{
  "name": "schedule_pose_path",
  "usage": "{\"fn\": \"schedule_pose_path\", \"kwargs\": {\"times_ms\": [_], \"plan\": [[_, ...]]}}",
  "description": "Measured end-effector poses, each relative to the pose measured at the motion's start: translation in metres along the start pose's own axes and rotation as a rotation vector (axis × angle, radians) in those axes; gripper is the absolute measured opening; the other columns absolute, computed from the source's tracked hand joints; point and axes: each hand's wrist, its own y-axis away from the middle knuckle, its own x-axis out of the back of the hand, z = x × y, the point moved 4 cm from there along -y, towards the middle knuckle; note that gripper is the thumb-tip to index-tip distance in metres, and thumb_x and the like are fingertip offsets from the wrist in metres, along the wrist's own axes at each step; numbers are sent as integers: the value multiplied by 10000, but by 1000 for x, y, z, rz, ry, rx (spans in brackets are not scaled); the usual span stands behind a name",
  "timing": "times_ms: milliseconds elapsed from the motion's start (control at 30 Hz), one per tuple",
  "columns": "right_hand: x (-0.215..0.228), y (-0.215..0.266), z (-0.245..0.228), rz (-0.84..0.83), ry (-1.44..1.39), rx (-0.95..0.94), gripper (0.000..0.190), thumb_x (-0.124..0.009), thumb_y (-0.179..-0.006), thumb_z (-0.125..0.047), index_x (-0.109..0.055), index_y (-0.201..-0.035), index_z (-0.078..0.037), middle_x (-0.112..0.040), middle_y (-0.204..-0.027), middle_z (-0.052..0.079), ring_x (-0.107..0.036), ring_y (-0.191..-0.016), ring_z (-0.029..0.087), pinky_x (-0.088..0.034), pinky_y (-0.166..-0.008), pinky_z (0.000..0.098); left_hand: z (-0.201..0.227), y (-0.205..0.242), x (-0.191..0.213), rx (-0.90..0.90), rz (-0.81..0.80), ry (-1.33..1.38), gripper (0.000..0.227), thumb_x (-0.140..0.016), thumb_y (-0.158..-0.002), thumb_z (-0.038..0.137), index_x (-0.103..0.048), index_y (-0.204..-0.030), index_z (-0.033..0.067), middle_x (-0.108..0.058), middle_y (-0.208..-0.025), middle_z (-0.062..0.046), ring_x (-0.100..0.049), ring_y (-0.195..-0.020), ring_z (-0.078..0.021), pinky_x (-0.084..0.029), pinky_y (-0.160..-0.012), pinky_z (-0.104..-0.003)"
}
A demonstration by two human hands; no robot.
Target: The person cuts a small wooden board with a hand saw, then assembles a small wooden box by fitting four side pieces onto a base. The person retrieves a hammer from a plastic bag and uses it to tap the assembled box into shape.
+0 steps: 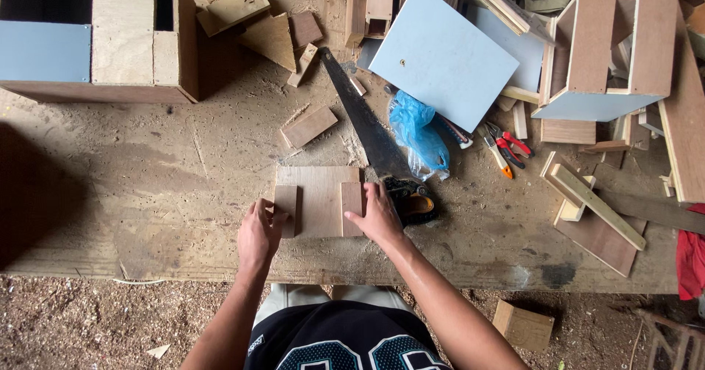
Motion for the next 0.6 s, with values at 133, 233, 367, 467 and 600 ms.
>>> {"fn": "schedule_pose_path", "kwargs": {"times_ms": [133,233,367,467,600], "plan": [[13,-1,-27,-91,174,236,1303,-983,-585,-370,-172,-1558,-62,-277,-1528,199,-275,-1436,343,-270,-1205,550,-2,3,-3,0,-18,-13,429,-736,-903,332,-627,-1194,36,-733,-1112,-148,-722,-722,-212,-586,-546,-353],[14,1,-39,-207,324,370,1554,-1044,-448,-395,-23,-1584,-112,-116,-1593,231,-97,-1497,380,-107,-1245,584,1,4,-1,17,-26,-25,444,-731,-916,339,-613,-1229,48,-747,-1091,-143,-730,-741,-213,-590,-566,-358],[3,7,-35,-262,492,430,1603,-1052,-419,-331,3,-1623,-231,-39,-1644,239,-62,-1521,398,-110,-1242,547,11,7,7,-20,-18,-13,679,-753,-915,433,-487,-1387,24,-658,-1218,-200,-717,-901,-267,-634,-700,-417],[0,6,-23,-201,490,476,1580,-1037,-417,-329,-20,-1623,-236,-124,-1625,208,-153,-1509,382,-160,-1271,548,22,8,13,-45,-102,-88,1103,-907,-688,502,-332,-1545,112,-459,-1369,-239,-539,-1178,-360,-542,-938,-516],[-6,-2,-10,-167,439,477,1572,-1049,-390,-358,-60,-1607,-249,-176,-1596,206,-237,-1462,412,-188,-1243,599,39,2,27,-392,-174,-165,1504,-1018,-403,477,-205,-1638,201,-300,-1509,-194,-338,-1378,-388,-362,-1140,-588]]}}
